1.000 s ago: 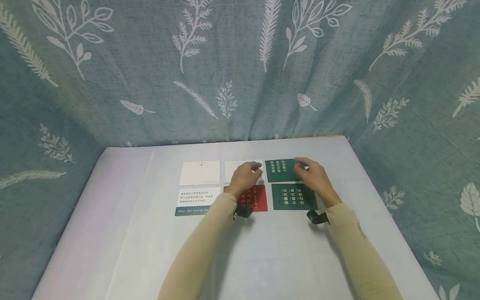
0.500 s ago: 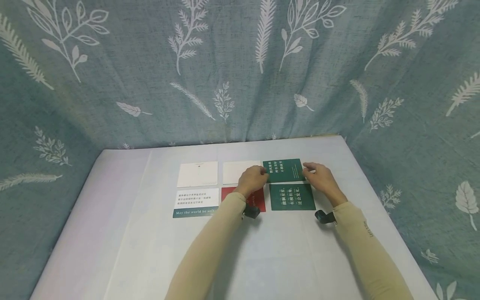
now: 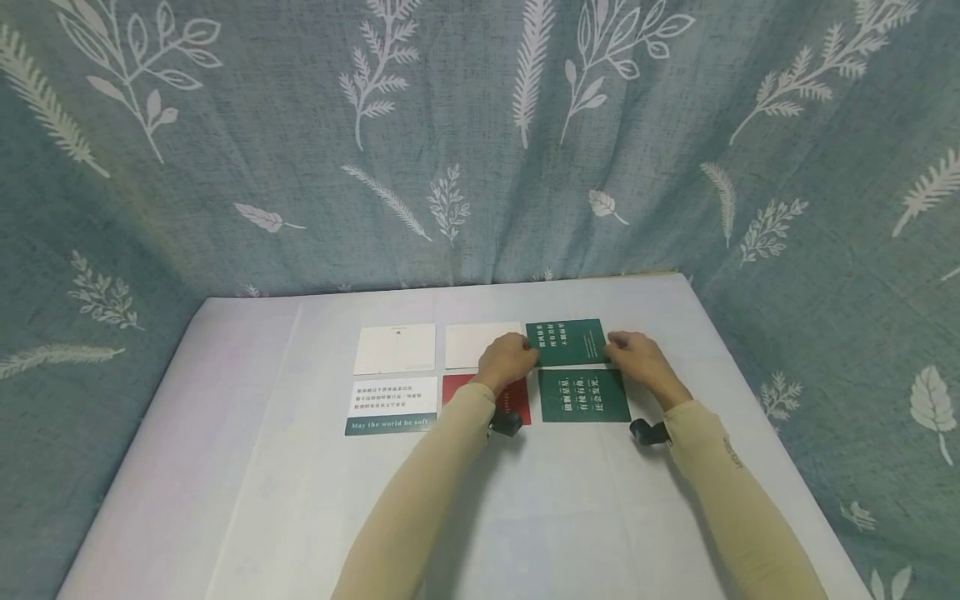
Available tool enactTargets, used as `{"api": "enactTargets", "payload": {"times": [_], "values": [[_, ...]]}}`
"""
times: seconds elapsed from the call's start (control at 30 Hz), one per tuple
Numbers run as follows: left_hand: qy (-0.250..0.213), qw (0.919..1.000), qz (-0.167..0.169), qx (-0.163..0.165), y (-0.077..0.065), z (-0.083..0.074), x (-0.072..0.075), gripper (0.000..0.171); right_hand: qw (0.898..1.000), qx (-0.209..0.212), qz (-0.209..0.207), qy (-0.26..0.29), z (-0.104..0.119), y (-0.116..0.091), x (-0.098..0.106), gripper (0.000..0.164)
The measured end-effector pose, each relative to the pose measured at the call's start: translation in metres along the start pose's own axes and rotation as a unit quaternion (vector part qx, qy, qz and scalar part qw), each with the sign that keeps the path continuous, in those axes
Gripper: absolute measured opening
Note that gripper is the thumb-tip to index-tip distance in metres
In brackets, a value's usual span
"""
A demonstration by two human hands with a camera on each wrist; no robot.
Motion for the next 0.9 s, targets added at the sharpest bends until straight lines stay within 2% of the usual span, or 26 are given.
{"api": "enactTargets", "payload": {"times": [0.17, 0.37, 0.47, 0.67, 0.9], "values": [[-0.020, 0.9997, -0.002, 0.010, 0.001, 0.000, 0.000, 0.040, 1.000, 0.008, -0.004, -0.019, 0.005, -0.002, 0.000, 0.056], [-0.025, 0.9997, -0.005, 0.006, 0.004, 0.000, -0.004, 0.039, 0.999, 0.004, -0.014, -0.032, 0.010, 0.000, -0.004, 0.055], [-0.033, 0.9993, -0.012, 0.007, 0.004, -0.001, -0.005, 0.041, 1.000, -0.004, -0.016, -0.018, 0.009, 0.000, -0.004, 0.056], [-0.080, 0.9962, -0.029, 0.020, 0.004, 0.002, -0.006, 0.045, 1.000, -0.023, -0.009, 0.009, 0.008, 0.000, -0.001, 0.058], [-0.085, 0.9935, -0.075, -0.005, 0.005, 0.004, -0.004, 0.042, 0.998, -0.017, -0.025, 0.046, 0.008, -0.003, 0.007, 0.057]]}}
Point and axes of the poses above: each hand's wrist, its own y-axis towards the middle knuckle, its own x-axis out of the back of the hand, z = x × y, the point moved 3 cm from there along y, towards the middle knuckle, and after that the axes turned 11 degrees about -x, right-handed, at the moved point
